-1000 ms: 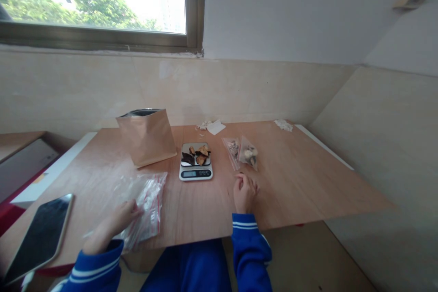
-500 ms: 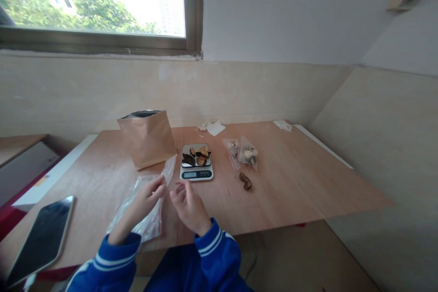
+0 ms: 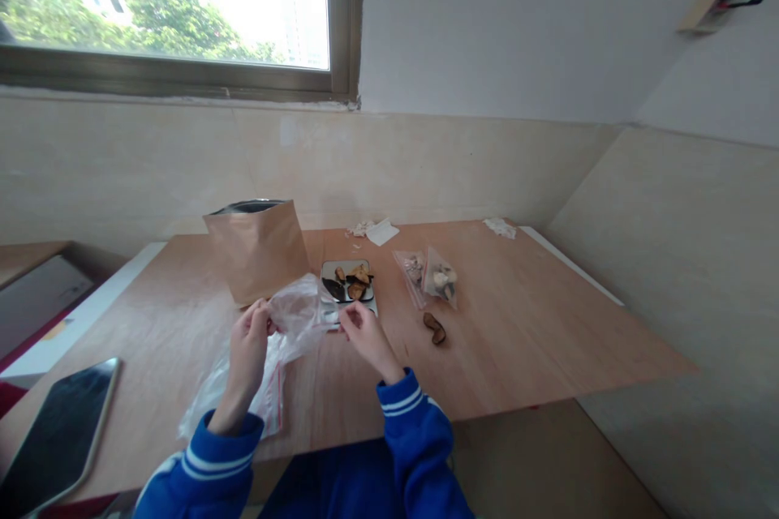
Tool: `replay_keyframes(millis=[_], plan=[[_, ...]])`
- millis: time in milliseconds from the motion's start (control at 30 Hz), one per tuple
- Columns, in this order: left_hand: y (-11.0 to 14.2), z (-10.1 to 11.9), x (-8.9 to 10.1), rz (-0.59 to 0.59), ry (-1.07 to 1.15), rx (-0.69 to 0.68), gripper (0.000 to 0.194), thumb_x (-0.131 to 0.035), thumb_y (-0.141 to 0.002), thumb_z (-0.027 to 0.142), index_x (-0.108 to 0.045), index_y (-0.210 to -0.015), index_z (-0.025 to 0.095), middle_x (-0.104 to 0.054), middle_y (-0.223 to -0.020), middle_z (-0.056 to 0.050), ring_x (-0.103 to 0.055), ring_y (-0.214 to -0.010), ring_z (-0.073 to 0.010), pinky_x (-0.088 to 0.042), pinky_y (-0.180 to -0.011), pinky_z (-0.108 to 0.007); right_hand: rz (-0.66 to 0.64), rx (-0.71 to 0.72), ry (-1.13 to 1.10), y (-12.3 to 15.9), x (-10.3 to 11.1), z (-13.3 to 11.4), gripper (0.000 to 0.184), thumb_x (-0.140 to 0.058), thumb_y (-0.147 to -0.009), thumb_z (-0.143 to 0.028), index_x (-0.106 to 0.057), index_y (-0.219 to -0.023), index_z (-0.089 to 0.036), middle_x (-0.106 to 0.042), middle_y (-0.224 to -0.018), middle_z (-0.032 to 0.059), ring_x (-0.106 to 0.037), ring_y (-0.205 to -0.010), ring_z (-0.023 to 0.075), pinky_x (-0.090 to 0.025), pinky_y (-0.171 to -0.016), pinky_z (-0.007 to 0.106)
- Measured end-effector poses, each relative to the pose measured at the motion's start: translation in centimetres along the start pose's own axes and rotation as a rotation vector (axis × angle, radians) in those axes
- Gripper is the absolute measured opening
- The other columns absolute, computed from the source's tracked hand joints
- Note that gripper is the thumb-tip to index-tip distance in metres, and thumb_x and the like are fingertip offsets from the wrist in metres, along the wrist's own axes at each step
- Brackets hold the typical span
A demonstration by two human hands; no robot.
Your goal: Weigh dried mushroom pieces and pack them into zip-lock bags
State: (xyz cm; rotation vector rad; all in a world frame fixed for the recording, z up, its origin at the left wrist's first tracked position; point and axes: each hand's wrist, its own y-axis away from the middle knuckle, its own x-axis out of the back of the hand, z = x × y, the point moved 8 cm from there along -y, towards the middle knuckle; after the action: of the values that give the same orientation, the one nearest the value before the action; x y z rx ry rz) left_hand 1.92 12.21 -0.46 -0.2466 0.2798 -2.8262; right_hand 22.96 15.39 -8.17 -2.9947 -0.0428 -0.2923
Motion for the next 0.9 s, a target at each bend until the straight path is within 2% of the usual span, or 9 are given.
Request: replay_keyframes(millis=[33, 100, 167, 233, 300, 400, 500, 700, 900], plan=[[-0.3, 0.1, -0.2, -0.004, 0.000, 0.004, 0.029, -0.042, -0.080, 0.038, -0.037, -0.056, 0.024, -0.041, -0.052, 0.003, -0.042, -0.053, -0.0138, -0.036, -0.053, -0.025, -0.004, 0.072, 0.065, -0.6, 0.4, -0.5, 0.035, -0.051, -0.088, -0.054, -0.058, -0.085, -0.021, -0.064, -0.077, 0.0033, -0.060, -0.070, 0.0178, -0.049, -0.060, 0.029], [-1.0, 0.0, -0.8, -0.026, -0.017, 0.014, 0.030, -0.043, -0.080, 0.038, -0.037, -0.055, 0.023, -0.042, -0.051, 0.002, -0.043, -0.052, -0.0137, -0.036, -0.052, -0.025, 0.106, 0.235, 0.214, -1.8, 2.2, -1.6, 0.032, -0.048, -0.092, -0.049, -0.061, -0.099, -0.021, -0.065, -0.103, 0.0093, -0.062, -0.096, 0.0218, -0.052, -0.081, 0.035], [-1.6, -0.4, -1.6, -0.054, -0.038, 0.024, 0.031, -0.043, -0.080, 0.038, -0.037, -0.053, 0.023, -0.043, -0.050, 0.002, -0.043, -0.052, -0.0138, -0.036, -0.052, -0.025, 0.210, 0.353, 0.349, -3.2, 3.9, -1.9, 0.033, -0.049, -0.092, -0.044, -0.059, -0.114, -0.021, -0.059, -0.122, 0.0137, -0.053, -0.119, 0.0250, -0.045, -0.100, 0.042], [-2.0, -1.2, -2.1, -0.076, -0.051, 0.039, 0.031, -0.043, -0.079, 0.038, -0.037, -0.052, 0.023, -0.043, -0.048, 0.002, -0.043, -0.050, -0.0136, -0.035, -0.051, -0.025, 0.160, 0.390, 0.466, -4.9, 4.3, -0.9, 0.041, -0.053, -0.091, -0.041, -0.054, -0.127, -0.021, -0.049, -0.138, 0.0157, -0.041, -0.134, 0.0267, -0.036, -0.110, 0.047], [-2.2, -2.1, -2.5, -0.097, -0.048, 0.069, 0.031, -0.044, -0.077, 0.037, -0.038, -0.050, 0.023, -0.042, -0.047, 0.003, -0.043, -0.049, -0.0135, -0.034, -0.050, -0.025, 0.047, 0.360, 0.562, -6.5, 4.0, 0.8, 0.052, -0.058, -0.087, -0.039, -0.048, -0.136, -0.023, -0.040, -0.147, 0.0154, -0.033, -0.141, 0.0280, -0.033, -0.112, 0.049], [-2.1, -3.1, -2.7, -0.100, -0.027, 0.108, 0.031, -0.043, -0.077, 0.036, -0.037, -0.049, 0.023, -0.041, -0.047, 0.003, -0.041, -0.047, -0.0132, -0.032, -0.048, -0.025, -0.066, 0.313, 0.640, -7.8, 3.5, 2.9, 0.060, -0.064, -0.084, -0.037, -0.045, -0.140, -0.025, -0.036, -0.151, 0.0144, -0.030, -0.143, 0.0291, -0.033, -0.112, 0.050], [-1.9, -3.8, -2.7, -0.104, -0.053, 0.088, 0.033, -0.042, -0.079, 0.036, -0.037, -0.050, 0.023, -0.041, -0.048, 0.002, -0.041, -0.049, -0.0134, -0.032, -0.049, -0.026, -0.098, 0.312, 0.650, -8.2, 3.0, 3.4, 0.055, -0.063, -0.086, -0.034, -0.049, -0.137, -0.022, -0.039, -0.149, 0.0151, -0.032, -0.142, 0.0283, -0.033, -0.112, 0.047], [-1.7, -6.6, -2.4, 0.031, -0.095, -0.012, 0.035, -0.039, -0.085, 0.042, -0.030, -0.056, 0.024, -0.034, -0.054, 0.003, -0.036, -0.053, -0.0136, -0.031, -0.050, -0.026, 0.019, 0.372, 0.732, -7.8, 3.2, 1.9, 0.037, -0.057, -0.088, -0.025, -0.058, -0.125, -0.022, -0.057, -0.127, 0.0118, -0.052, -0.119, 0.0266, -0.042, -0.102, 0.045], [-0.9, -8.7, -3.1, 0.005, -0.072, -0.081, 0.040, -0.036, -0.089, 0.048, -0.027, -0.058, 0.024, -0.031, -0.055, 0.003, -0.033, -0.052, -0.0133, -0.031, -0.051, -0.027, 0.121, 0.373, 0.669, -7.6, 3.7, 2.0, 0.034, -0.051, -0.089, -0.026, -0.057, -0.122, -0.018, -0.064, -0.116, 0.0136, -0.060, -0.108, 0.0263, -0.048, -0.093, 0.041]])
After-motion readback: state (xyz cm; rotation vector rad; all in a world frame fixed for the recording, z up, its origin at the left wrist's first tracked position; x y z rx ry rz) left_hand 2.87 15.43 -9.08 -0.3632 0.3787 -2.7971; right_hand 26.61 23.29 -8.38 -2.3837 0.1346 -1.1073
